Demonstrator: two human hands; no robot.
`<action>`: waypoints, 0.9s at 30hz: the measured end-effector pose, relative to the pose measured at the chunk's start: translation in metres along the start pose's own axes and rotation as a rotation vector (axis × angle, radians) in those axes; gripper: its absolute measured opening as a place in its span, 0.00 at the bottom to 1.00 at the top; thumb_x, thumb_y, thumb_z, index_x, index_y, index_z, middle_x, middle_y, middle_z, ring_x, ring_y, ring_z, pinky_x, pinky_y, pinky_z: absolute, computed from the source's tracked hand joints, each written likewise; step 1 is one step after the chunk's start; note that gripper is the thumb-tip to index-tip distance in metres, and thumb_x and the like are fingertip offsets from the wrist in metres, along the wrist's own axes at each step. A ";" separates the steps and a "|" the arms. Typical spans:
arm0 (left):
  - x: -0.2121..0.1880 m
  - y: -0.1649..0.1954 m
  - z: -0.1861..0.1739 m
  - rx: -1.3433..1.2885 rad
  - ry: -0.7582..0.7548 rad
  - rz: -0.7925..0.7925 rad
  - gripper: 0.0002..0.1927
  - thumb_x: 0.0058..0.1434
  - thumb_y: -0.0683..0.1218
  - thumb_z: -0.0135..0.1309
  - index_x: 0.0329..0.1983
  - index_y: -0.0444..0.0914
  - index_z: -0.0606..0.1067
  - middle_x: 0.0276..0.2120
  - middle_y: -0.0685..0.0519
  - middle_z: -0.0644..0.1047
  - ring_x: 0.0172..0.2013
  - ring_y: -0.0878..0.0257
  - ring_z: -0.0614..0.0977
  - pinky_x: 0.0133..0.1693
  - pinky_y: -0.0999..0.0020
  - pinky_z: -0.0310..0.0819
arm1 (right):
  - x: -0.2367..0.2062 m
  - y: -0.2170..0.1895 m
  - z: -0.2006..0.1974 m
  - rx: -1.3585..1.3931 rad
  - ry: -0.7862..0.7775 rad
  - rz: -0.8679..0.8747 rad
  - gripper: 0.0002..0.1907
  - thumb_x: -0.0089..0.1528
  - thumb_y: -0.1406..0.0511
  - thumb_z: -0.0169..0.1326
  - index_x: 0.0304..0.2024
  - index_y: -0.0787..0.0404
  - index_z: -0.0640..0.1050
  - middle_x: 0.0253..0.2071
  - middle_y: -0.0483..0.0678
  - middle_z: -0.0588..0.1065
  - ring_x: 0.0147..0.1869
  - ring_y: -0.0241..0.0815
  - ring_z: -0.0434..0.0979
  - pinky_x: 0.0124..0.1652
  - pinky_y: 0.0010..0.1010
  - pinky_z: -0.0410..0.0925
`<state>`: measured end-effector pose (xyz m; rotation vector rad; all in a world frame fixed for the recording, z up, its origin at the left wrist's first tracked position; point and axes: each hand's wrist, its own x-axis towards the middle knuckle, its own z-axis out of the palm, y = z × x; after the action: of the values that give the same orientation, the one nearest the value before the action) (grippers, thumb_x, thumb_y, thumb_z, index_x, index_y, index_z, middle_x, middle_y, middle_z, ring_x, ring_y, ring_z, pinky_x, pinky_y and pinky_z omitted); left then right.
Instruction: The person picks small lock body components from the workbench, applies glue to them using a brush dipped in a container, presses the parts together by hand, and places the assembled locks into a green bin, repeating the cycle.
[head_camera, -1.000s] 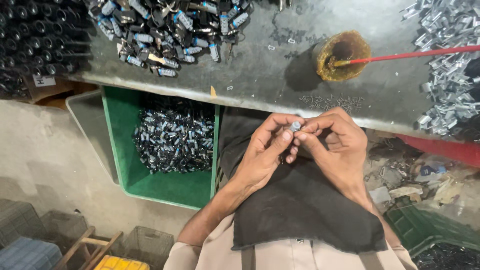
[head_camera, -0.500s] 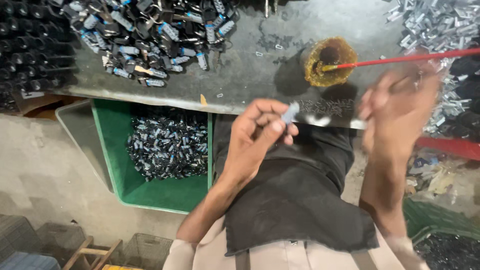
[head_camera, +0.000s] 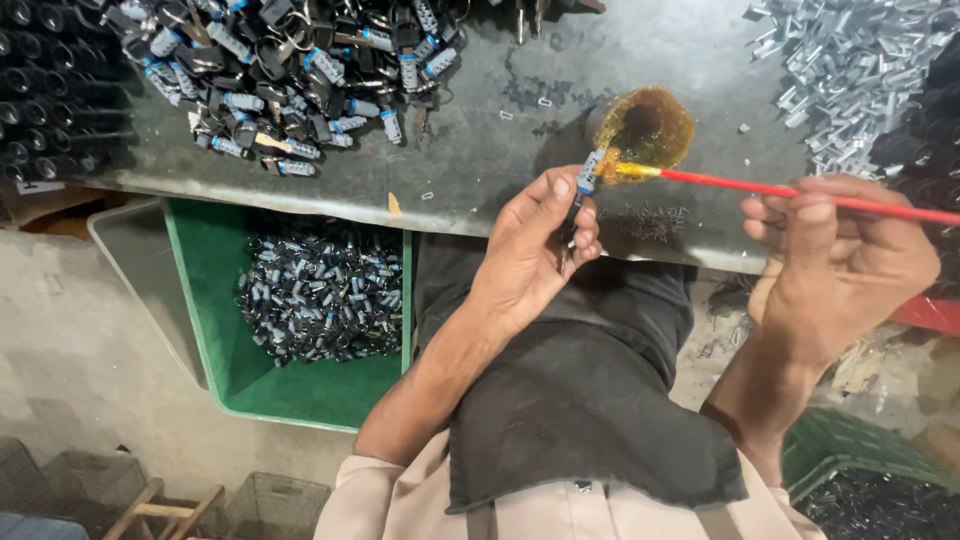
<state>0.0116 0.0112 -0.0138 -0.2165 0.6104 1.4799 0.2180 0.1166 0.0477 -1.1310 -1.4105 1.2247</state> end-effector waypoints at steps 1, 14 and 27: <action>-0.001 -0.001 0.003 -0.020 -0.018 -0.004 0.16 0.74 0.50 0.53 0.59 0.37 0.72 0.35 0.55 0.75 0.34 0.68 0.75 0.40 0.68 0.75 | -0.003 0.000 0.002 -0.098 -0.007 -0.100 0.09 0.81 0.71 0.55 0.53 0.77 0.75 0.41 0.63 0.78 0.43 0.50 0.85 0.44 0.33 0.82; -0.122 0.125 -0.010 2.263 -0.115 0.184 0.10 0.61 0.48 0.56 0.42 0.39 0.78 0.38 0.47 0.77 0.43 0.48 0.79 0.42 0.52 0.72 | -0.017 -0.020 0.038 -0.753 -0.740 -0.004 0.15 0.63 0.63 0.63 0.53 0.53 0.82 0.37 0.48 0.78 0.35 0.43 0.79 0.36 0.33 0.71; 0.046 0.102 -0.008 2.433 0.540 1.085 0.12 0.58 0.42 0.65 0.43 0.42 0.75 0.43 0.52 0.72 0.49 0.50 0.74 0.45 0.59 0.74 | -0.046 0.024 0.077 -0.829 -0.619 -0.229 0.24 0.59 0.62 0.67 0.58 0.52 0.81 0.36 0.46 0.71 0.35 0.43 0.71 0.34 0.37 0.67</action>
<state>-0.0902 0.0579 -0.0202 1.8650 2.6817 0.5003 0.1504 0.0616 0.0144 -1.0911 -2.5926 0.8521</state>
